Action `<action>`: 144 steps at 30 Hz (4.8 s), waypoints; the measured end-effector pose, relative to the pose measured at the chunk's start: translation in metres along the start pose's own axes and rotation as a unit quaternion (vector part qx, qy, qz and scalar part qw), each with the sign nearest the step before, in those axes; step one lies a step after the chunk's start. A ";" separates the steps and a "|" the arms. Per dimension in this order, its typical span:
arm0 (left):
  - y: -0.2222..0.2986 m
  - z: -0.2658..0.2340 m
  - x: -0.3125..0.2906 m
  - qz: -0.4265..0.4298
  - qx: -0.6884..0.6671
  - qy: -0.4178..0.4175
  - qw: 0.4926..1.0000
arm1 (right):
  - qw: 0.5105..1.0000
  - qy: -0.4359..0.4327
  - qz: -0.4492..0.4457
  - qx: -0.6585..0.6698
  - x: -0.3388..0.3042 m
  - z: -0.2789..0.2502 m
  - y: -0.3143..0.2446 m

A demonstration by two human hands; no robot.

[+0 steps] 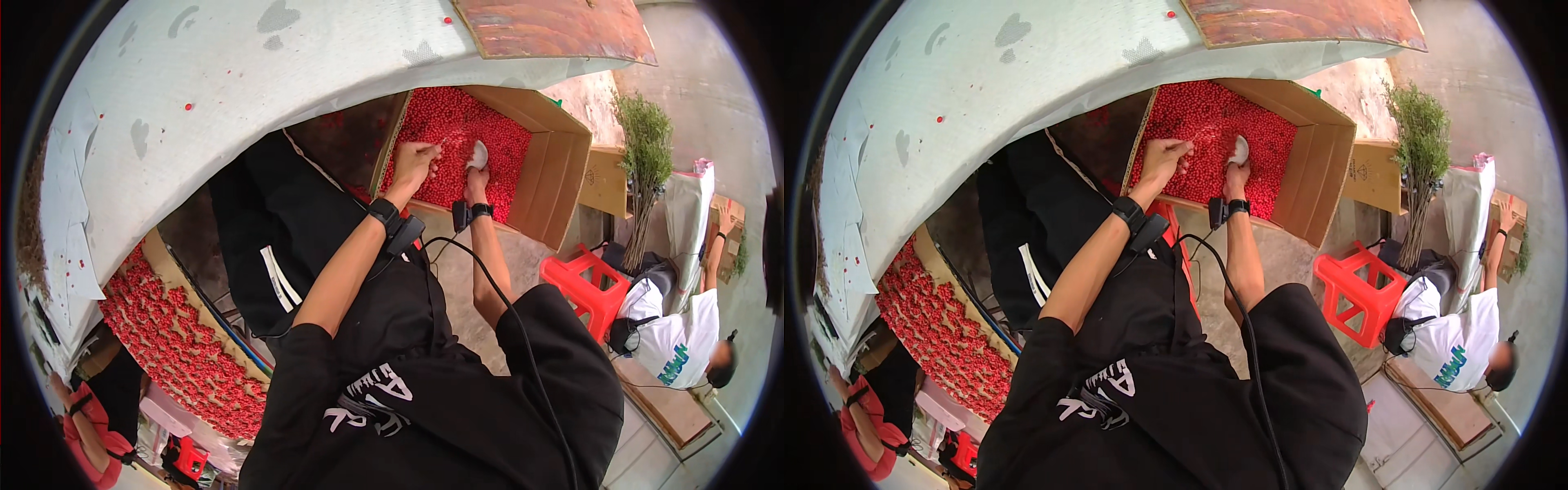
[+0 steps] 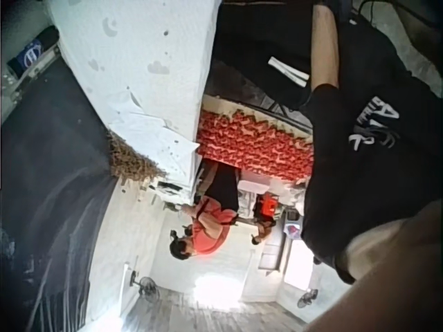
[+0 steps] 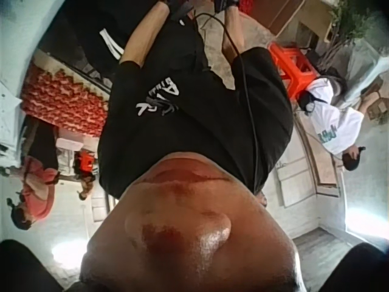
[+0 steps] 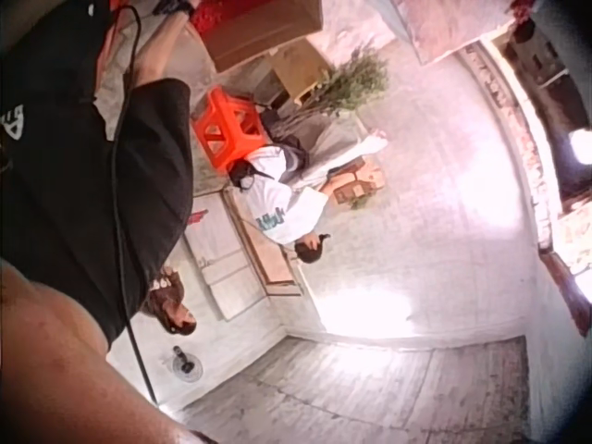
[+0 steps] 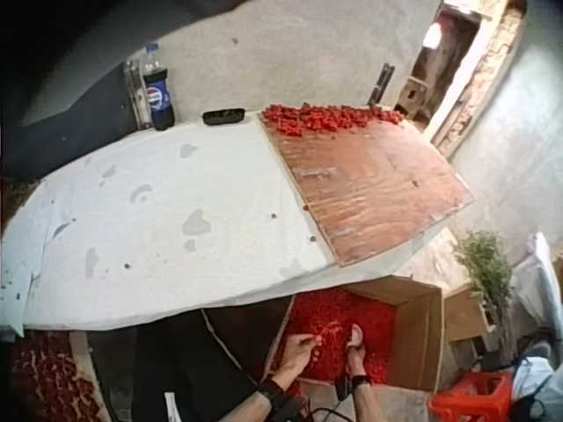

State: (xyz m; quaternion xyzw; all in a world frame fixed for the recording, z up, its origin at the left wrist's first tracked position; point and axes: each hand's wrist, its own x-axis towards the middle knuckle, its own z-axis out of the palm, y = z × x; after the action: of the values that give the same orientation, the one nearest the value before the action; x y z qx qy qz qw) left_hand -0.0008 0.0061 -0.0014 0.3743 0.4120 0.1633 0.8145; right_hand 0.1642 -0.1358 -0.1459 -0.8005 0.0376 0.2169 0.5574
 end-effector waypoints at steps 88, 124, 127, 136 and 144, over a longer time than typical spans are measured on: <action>0.002 -0.002 -0.001 0.037 0.087 0.075 0.993 | 0.924 0.018 -0.380 -0.045 -0.104 -0.006 -0.162; 0.028 0.007 -0.034 0.008 -0.023 0.018 1.000 | 0.890 0.044 -0.263 -0.370 -0.029 -0.076 -0.026; 0.035 0.010 -0.037 0.005 -0.038 0.023 0.999 | 0.925 0.012 -0.240 -0.293 -0.052 -0.079 -0.043; 0.106 0.018 -0.132 0.038 -0.014 -0.027 0.999 | 0.956 -0.060 -0.025 -0.288 -0.106 -0.046 -0.125; 0.164 -0.054 -0.259 0.120 -0.154 0.023 0.980 | 0.923 -0.247 -0.184 -0.229 -0.068 -0.017 -0.076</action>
State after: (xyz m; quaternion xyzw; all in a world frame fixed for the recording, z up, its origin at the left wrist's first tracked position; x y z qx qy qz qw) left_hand -0.1935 -0.0076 0.2425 0.2870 0.3525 0.3301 0.8273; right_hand 0.1314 -0.1353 -0.0480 -0.8203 -0.3003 0.3038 0.3803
